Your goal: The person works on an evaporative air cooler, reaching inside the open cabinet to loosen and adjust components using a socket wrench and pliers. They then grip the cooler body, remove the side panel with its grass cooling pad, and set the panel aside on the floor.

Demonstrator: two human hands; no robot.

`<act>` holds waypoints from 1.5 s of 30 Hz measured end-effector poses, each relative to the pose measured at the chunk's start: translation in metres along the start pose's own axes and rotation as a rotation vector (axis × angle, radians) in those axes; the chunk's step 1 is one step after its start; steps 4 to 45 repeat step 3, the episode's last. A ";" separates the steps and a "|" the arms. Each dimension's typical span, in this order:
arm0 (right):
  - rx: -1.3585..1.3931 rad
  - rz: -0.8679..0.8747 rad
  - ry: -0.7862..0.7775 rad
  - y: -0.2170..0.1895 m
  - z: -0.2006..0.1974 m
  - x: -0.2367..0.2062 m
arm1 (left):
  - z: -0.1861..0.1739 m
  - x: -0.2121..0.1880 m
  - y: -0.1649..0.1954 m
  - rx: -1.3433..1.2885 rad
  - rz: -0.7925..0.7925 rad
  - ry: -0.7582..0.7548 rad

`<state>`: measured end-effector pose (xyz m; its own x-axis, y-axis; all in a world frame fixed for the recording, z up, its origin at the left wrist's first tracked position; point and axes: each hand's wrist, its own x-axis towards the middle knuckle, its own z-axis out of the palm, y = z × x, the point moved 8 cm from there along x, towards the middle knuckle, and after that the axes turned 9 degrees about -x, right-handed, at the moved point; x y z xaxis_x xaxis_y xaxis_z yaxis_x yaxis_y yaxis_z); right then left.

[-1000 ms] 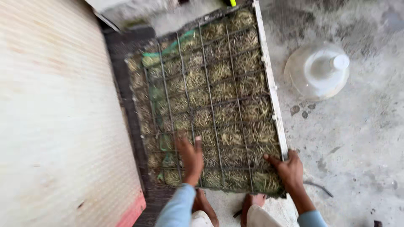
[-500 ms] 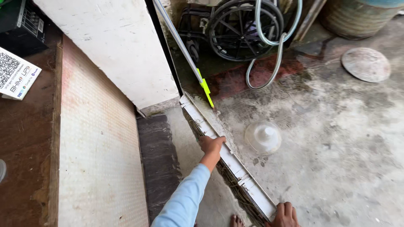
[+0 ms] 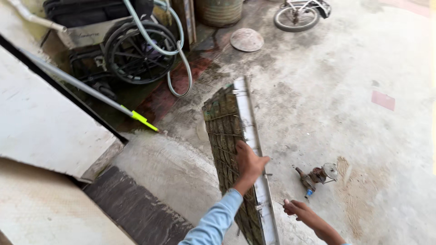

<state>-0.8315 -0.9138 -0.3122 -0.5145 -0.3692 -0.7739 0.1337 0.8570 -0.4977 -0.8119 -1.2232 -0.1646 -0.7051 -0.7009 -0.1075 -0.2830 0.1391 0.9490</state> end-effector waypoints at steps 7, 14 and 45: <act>0.442 -0.187 -0.012 -0.001 -0.012 -0.014 | 0.059 -0.067 0.039 0.060 0.204 -0.173; 0.442 -0.187 -0.012 -0.001 -0.012 -0.014 | 0.059 -0.067 0.039 0.060 0.204 -0.173; 0.442 -0.187 -0.012 -0.001 -0.012 -0.014 | 0.059 -0.067 0.039 0.060 0.204 -0.173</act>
